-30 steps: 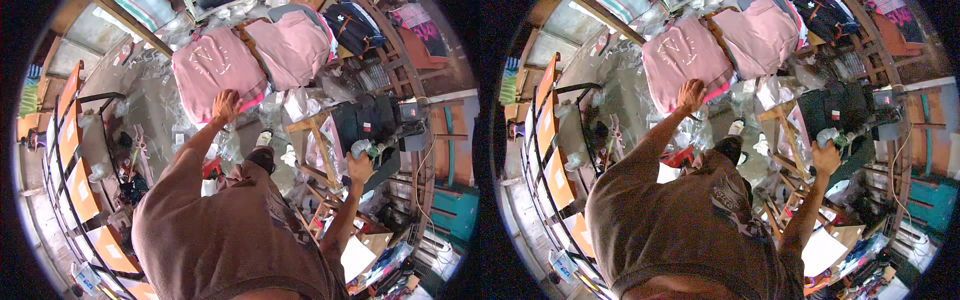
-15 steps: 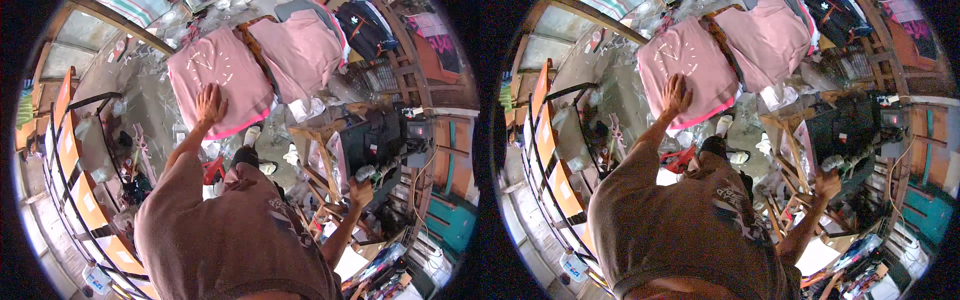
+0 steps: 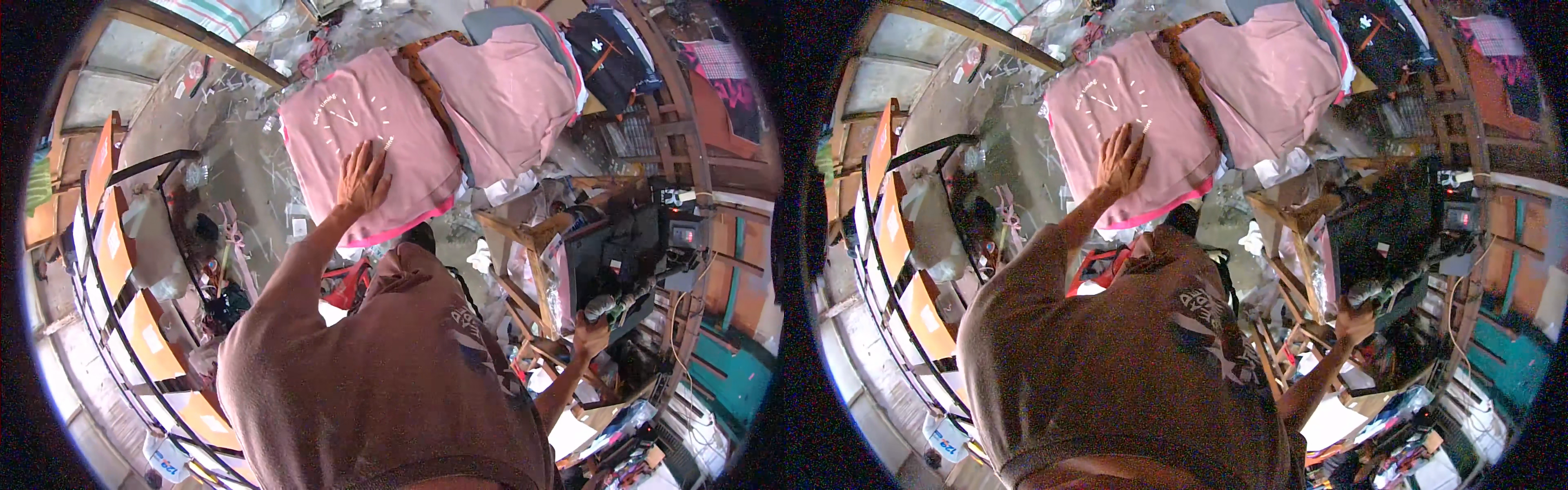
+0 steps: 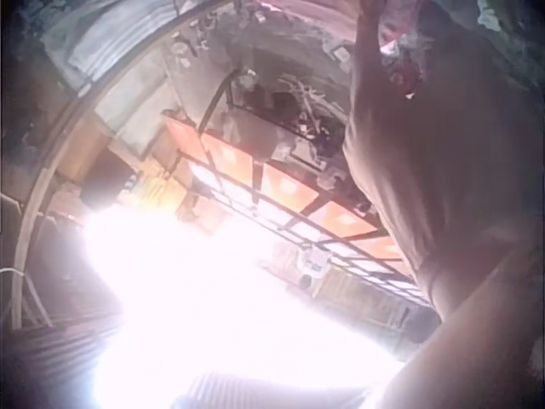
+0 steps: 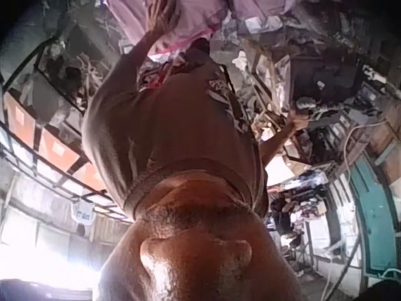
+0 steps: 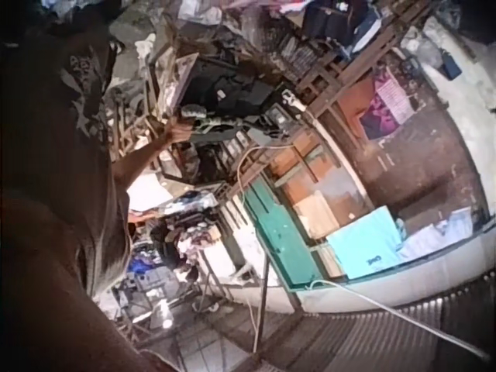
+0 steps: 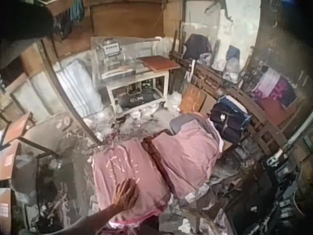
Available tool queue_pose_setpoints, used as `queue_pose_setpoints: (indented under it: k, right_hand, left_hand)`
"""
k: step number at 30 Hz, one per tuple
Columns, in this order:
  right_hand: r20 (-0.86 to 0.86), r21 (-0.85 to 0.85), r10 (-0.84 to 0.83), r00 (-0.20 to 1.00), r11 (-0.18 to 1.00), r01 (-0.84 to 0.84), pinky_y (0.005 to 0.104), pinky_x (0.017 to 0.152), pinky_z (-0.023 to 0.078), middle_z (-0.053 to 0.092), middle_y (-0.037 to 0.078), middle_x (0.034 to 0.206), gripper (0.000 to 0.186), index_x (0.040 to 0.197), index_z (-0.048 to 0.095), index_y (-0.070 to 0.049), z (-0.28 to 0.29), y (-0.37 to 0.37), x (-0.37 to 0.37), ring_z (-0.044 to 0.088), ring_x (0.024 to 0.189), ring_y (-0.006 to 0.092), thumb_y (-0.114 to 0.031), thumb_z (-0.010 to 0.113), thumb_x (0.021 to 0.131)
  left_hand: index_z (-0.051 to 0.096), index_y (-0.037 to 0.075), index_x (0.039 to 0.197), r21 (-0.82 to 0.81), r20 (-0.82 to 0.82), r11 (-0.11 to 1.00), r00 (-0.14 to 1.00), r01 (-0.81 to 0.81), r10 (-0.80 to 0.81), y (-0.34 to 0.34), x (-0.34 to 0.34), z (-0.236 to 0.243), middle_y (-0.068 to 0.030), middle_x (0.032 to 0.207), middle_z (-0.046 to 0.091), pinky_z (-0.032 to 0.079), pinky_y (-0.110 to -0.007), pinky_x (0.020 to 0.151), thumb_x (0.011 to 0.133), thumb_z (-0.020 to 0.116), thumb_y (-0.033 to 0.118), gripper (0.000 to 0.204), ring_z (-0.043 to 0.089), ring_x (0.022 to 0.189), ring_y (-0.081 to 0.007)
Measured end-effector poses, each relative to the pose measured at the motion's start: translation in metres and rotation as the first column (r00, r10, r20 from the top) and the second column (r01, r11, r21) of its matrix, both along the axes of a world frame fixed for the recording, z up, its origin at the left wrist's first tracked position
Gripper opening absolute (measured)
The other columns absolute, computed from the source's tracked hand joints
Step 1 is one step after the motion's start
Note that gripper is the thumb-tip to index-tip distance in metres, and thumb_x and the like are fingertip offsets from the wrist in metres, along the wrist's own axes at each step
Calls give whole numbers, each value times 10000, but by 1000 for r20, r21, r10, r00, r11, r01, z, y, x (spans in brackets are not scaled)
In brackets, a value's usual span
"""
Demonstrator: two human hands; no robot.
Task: Manually printing designs on shirts using a screen printing press and squeegee.
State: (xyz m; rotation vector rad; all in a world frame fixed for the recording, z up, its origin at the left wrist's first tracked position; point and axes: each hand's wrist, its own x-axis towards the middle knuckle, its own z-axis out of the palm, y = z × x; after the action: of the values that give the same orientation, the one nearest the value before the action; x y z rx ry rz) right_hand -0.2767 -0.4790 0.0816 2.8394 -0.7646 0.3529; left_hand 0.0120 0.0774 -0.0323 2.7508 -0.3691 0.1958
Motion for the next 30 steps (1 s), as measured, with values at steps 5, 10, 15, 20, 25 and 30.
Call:
queue_pose_setpoints:
  k: [5,10,15,20,25,30]
  right_hand:
    - [-65,141,-113,991,983,121,525,665,464,637,249,750,454,774,626,8,33,28,28,610,754,460,-405,738,623]
    - [-73,224,-143,987,962,156,518,670,469,642,245,758,447,776,627,9,32,27,28,610,768,463,-397,737,623]
    - [-15,190,-105,994,976,106,513,667,473,646,239,763,437,788,630,9,33,32,27,612,760,462,-380,756,633]
    - [-53,320,-112,992,939,124,516,668,475,649,249,795,448,820,632,15,44,37,36,605,762,474,-374,761,638]
    - [-53,74,-93,994,993,97,517,671,475,649,246,789,434,820,637,9,25,20,21,607,767,470,-367,759,641]
    - [-16,135,-49,999,990,51,517,677,476,644,247,776,414,812,641,0,29,23,24,608,779,465,-358,756,640]
  left_hand:
    - [381,126,1410,8,-98,997,993,-71,71,32,26,-4,-189,1495,278,226,-553,1089,889,497,441,619,246,1394,-349]
    - [271,97,1468,151,31,922,933,-358,357,89,88,-15,-188,1540,171,189,-566,1106,939,388,504,677,141,1432,-345]
    - [365,145,1425,297,54,882,929,-365,367,100,87,-9,-162,1517,255,194,-554,1109,920,426,465,601,203,1413,-341]
    - [392,169,1411,257,101,882,918,-395,382,110,75,-16,-157,1504,283,227,-542,1095,914,434,450,573,212,1411,-334]
    - [389,176,1418,228,125,903,930,-365,344,101,100,-11,-156,1517,257,219,-564,1090,926,411,460,568,192,1416,-349]
    - [344,257,1447,317,75,893,947,-318,311,98,107,-9,-144,1517,264,241,-550,1072,942,430,458,550,205,1410,-348]
